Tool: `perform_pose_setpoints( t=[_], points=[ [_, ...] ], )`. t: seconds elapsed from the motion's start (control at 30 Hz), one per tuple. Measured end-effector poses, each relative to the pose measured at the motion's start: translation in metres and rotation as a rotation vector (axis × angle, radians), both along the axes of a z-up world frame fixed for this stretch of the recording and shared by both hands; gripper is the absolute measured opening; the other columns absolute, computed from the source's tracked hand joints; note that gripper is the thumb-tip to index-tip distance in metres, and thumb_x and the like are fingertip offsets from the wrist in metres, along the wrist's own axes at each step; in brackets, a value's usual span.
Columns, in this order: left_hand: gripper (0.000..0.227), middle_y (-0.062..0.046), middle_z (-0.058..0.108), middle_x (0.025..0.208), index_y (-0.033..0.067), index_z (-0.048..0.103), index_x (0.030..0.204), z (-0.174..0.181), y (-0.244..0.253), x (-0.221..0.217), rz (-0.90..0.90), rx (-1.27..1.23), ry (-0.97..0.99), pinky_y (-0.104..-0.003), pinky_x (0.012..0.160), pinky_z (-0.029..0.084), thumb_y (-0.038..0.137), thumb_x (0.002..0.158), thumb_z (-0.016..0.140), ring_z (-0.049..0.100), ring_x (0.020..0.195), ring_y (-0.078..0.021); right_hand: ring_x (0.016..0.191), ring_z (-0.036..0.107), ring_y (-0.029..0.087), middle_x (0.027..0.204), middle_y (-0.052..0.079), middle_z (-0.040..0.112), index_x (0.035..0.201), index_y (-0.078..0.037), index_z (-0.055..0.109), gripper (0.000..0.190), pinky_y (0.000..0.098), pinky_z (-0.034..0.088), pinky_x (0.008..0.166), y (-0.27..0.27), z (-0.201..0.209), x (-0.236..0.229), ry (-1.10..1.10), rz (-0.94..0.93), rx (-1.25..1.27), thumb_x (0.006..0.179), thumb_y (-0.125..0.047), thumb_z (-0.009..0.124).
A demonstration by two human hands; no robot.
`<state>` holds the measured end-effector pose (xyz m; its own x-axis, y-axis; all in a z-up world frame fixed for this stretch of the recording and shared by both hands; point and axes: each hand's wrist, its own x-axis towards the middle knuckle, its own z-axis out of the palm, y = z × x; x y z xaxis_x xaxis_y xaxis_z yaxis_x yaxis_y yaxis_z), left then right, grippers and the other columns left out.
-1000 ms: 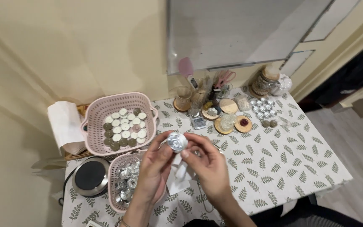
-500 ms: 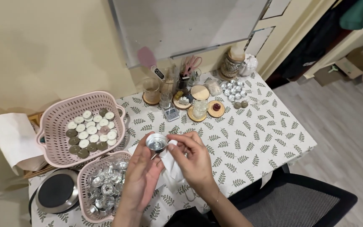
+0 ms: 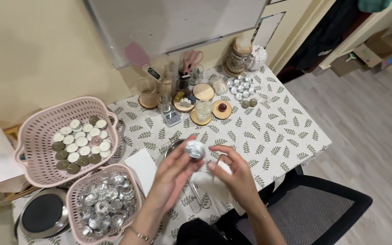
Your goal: Cleaning and preparing small metal candle containers and glass jars using a paper tissue at a workshop table.
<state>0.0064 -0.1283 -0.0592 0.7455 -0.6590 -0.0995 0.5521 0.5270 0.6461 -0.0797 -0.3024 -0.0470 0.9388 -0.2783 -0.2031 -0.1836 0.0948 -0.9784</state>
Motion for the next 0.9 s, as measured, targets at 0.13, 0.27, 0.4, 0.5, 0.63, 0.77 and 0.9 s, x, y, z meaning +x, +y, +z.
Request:
perform_pose_setpoints(
  t=[0.13,0.27,0.4,0.5,0.63,0.77,0.9],
  points=[
    [0.066,-0.010,0.059,0.118,0.0036,0.039,0.159,-0.024,-0.025,0.003,-0.161,0.008,0.033,-0.036,0.106,0.050,0.023,0.100,0.062,0.064,0.116,-0.0228,0.094,0.068,0.009,0.097,0.004,0.074,0.142,-0.007,0.053,0.066,0.0224,0.053,0.085,-0.009,0.003,-0.003,-0.159,0.050,-0.123,0.081,-0.006,0.079],
    [0.071,-0.009,0.062,0.125,0.0038,0.035,0.161,-0.034,-0.044,0.007,-0.344,-0.090,0.079,-0.031,0.101,0.050,0.023,0.099,0.065,0.063,0.114,-0.0173,0.096,0.069,0.011,0.105,0.005,0.075,0.136,-0.003,0.062,0.064,0.0272,0.056,0.085,-0.025,0.003,-0.007,-0.055,-0.005,-0.177,0.075,-0.008,0.084],
    [0.073,-0.009,0.064,0.131,0.0019,0.033,0.160,-0.037,-0.052,0.011,-0.454,-0.113,0.076,-0.032,0.102,0.051,0.024,0.098,0.065,0.063,0.115,-0.0153,0.106,0.071,0.015,0.114,0.007,0.078,0.131,-0.002,0.067,0.063,0.0311,0.055,0.096,-0.044,0.000,-0.009,-0.118,0.086,-0.322,0.073,-0.009,0.087],
    [0.075,-0.007,0.063,0.133,0.0008,0.032,0.159,-0.037,-0.054,0.014,-0.501,-0.074,0.072,-0.031,0.103,0.051,0.026,0.096,0.065,0.063,0.116,-0.0141,0.112,0.068,0.018,0.119,0.011,0.074,0.127,0.001,0.067,0.057,0.0335,0.053,0.099,-0.054,-0.016,-0.008,-0.204,0.151,-0.203,0.074,-0.008,0.089],
    [0.077,-0.005,0.056,0.118,0.0037,0.031,0.164,-0.081,-0.049,0.019,-0.417,-0.039,0.112,-0.031,0.098,0.051,0.030,0.101,0.066,0.060,0.105,-0.0123,0.115,0.067,0.017,0.121,0.010,0.074,0.126,-0.001,0.067,0.057,0.0322,0.052,0.101,-0.061,-0.047,0.006,-0.193,0.147,-0.270,0.073,-0.009,0.087],
    [0.083,-0.006,0.063,0.123,0.0164,0.024,0.162,-0.069,-0.031,0.016,-0.214,0.565,0.072,-0.029,0.081,0.052,0.040,0.093,0.064,0.059,0.083,-0.0126,0.112,0.068,0.017,0.123,0.009,0.073,0.131,-0.005,0.066,0.056,0.0314,0.052,0.100,-0.073,-0.115,0.036,-0.056,-0.051,-0.254,0.079,-0.019,0.083],
    [0.089,-0.006,0.065,0.129,0.0210,0.024,0.162,-0.076,0.011,-0.003,-0.024,0.969,-0.014,-0.025,0.069,0.047,0.042,0.086,0.066,0.057,0.078,-0.0104,0.111,0.068,0.021,0.127,0.010,0.074,0.141,-0.014,0.063,0.066,0.0339,0.049,0.101,-0.088,-0.202,0.051,0.125,-0.106,-0.317,0.079,-0.027,0.083]
  ],
)
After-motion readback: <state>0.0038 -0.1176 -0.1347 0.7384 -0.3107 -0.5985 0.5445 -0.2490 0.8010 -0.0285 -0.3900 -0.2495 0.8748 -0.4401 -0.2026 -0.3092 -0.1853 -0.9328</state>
